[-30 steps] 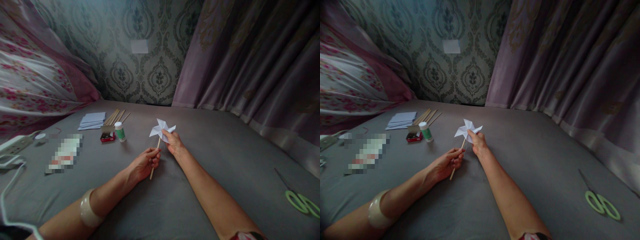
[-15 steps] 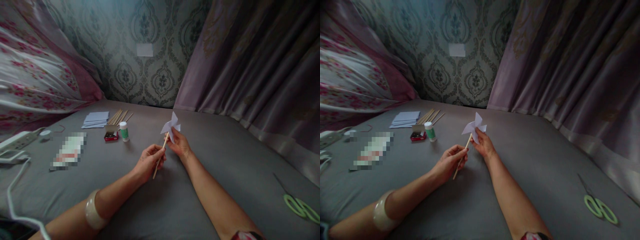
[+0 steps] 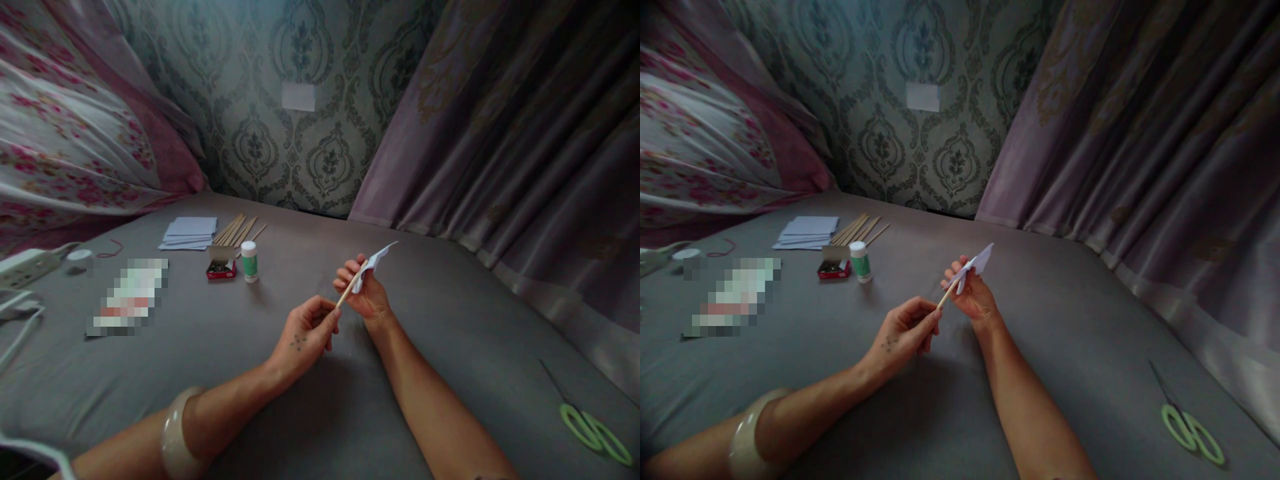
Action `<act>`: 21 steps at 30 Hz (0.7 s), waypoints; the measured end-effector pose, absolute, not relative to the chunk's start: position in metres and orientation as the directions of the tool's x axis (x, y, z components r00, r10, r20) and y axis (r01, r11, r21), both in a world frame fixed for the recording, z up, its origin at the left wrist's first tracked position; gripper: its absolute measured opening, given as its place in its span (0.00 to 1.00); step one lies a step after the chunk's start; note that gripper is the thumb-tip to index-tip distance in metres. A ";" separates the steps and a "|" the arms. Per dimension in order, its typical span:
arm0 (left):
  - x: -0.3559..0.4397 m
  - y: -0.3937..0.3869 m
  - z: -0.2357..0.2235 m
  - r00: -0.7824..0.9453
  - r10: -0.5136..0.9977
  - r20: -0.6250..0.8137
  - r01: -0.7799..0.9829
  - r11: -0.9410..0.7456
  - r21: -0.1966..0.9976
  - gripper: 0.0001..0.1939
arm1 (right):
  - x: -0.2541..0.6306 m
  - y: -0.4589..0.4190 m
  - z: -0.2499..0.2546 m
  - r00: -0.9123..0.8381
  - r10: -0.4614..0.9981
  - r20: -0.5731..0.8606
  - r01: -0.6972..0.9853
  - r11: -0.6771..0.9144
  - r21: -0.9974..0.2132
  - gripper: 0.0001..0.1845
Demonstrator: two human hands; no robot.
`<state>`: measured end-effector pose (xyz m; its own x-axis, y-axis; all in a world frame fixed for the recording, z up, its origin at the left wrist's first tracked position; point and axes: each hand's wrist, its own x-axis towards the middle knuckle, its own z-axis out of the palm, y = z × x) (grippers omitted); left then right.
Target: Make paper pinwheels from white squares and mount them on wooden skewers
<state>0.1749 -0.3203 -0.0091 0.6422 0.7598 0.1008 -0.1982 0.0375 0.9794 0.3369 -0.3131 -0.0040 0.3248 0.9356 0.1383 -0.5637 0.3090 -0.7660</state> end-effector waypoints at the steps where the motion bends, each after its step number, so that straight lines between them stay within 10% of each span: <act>1: 0.174 -0.321 -0.010 0.636 0.763 0.115 -0.197 0.017 0.980 0.13 | 0.336 -0.314 -0.002 0.327 0.935 0.137 -0.550 0.306 -0.777 0.07; 11: 0.168 -0.322 -0.013 0.556 0.801 0.221 -0.115 -0.190 0.975 0.09 | 0.335 -0.317 0.005 0.300 0.937 0.181 -0.544 0.323 -0.775 0.09; 21: 0.177 -0.306 -0.016 0.585 0.811 0.015 -0.206 0.131 0.970 0.11 | 0.337 -0.303 -0.005 0.421 0.889 -0.178 -0.581 0.114 -0.806 0.10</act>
